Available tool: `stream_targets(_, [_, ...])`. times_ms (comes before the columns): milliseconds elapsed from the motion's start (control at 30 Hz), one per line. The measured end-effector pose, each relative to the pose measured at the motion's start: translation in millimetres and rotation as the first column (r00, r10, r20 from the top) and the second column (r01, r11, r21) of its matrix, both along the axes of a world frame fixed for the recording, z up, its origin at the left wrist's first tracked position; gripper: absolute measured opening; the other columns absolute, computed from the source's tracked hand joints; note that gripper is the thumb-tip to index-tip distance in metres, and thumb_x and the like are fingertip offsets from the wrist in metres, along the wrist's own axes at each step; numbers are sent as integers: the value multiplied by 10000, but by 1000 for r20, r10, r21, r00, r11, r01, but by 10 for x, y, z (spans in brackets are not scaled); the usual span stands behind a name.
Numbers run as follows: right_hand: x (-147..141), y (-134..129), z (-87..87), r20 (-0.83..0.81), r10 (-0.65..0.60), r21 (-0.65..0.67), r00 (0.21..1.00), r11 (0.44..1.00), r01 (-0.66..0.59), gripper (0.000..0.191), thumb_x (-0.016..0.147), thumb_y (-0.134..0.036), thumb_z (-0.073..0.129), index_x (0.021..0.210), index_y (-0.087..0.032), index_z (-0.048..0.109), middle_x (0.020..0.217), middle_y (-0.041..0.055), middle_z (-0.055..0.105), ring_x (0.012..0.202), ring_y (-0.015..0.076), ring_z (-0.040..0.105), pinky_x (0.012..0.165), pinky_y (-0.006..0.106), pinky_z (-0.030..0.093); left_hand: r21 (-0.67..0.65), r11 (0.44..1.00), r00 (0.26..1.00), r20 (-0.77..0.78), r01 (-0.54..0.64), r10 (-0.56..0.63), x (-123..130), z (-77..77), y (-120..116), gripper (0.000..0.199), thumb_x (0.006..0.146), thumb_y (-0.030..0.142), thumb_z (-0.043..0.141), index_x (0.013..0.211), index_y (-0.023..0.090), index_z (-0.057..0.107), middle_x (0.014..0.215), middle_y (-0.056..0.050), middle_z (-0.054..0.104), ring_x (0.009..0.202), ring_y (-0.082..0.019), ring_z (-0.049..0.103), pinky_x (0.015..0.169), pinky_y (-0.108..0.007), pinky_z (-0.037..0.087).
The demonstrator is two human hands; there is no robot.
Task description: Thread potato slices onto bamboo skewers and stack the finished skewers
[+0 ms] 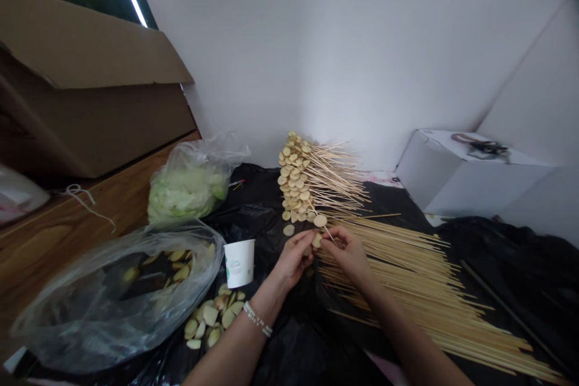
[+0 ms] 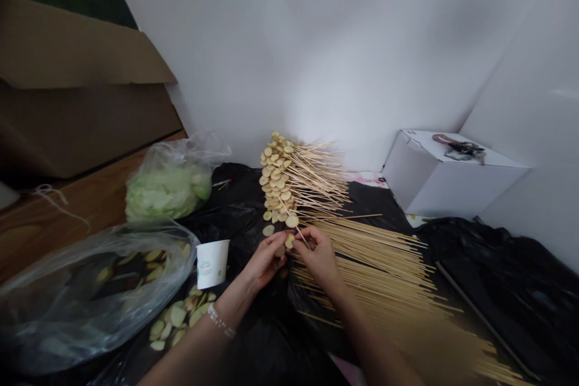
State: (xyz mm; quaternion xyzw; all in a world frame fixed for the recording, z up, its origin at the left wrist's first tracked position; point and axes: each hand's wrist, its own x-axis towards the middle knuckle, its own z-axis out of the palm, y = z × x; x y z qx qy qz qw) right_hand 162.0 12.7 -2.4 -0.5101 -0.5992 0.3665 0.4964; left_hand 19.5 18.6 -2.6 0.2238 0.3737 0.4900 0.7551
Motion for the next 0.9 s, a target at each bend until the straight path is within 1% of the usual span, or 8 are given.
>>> stream_targets(67, [-5,2,-31,-30,16,-2,999,1000,-16,206,744,-392,639,794,-196,600,767,33,673,698,177,626,667,302,509,78,996,996,-87,30,-24,16,-14,-22,251,668,218,787,866,96,693,629,-11,612,474,-37,527,404,-98,383])
stream_targets(133, [12,11,-47,-22,34,8,999,999,-33,203,765,-384,625,828,-191,621,815,47,684,754,186,638,709,306,508,67,998,997,-70,-7,12,-6,-25,7,205,671,191,782,828,95,691,643,-15,615,492,-41,543,420,-98,400])
stream_targets(200, [59,26,-35,33,53,24,998,998,-54,240,812,-409,573,869,-187,644,834,54,689,777,187,638,718,300,501,-9,994,994,17,-111,111,-66,-27,82,154,693,147,758,819,114,676,689,-19,629,536,-59,580,441,-109,434])
stream_targets(267, [126,37,4,113,92,27,989,995,-96,289,859,-427,508,886,-182,657,748,39,675,719,174,625,678,279,485,-83,976,971,114,-199,208,-148,-17,175,103,734,105,713,814,127,652,730,-24,637,565,-66,597,453,-111,453])
stream_targets(367, [220,36,82,231,182,-3,956,982,-186,312,892,-414,462,888,-182,671,595,0,614,588,147,574,604,251,444,-157,956,932,231,-247,279,-257,11,277,48,802,88,634,823,130,625,781,-34,640,583,-64,596,443,-105,458])
stream_targets(467, [271,20,136,310,219,-20,925,974,-224,295,897,-384,458,881,-196,685,562,-14,595,536,137,545,565,241,411,-218,942,908,281,-255,311,-310,34,307,52,844,101,582,839,137,620,772,-28,630,574,-62,584,424,-101,450])
stream_targets(600, [282,4,145,401,203,-6,894,976,-219,268,890,-332,459,850,-201,690,558,-15,594,536,140,539,555,239,382,-258,930,892,303,-263,337,-335,38,308,71,868,126,555,839,141,618,735,-18,608,568,-63,572,422,-105,447])
stream_targets(900, [265,-4,108,479,201,9,854,972,-234,256,892,-290,457,766,-200,661,614,-7,617,590,139,538,587,235,360,-162,947,903,291,-278,315,-352,24,310,94,874,159,555,924,135,631,709,-15,576,568,-68,565,421,-113,453])
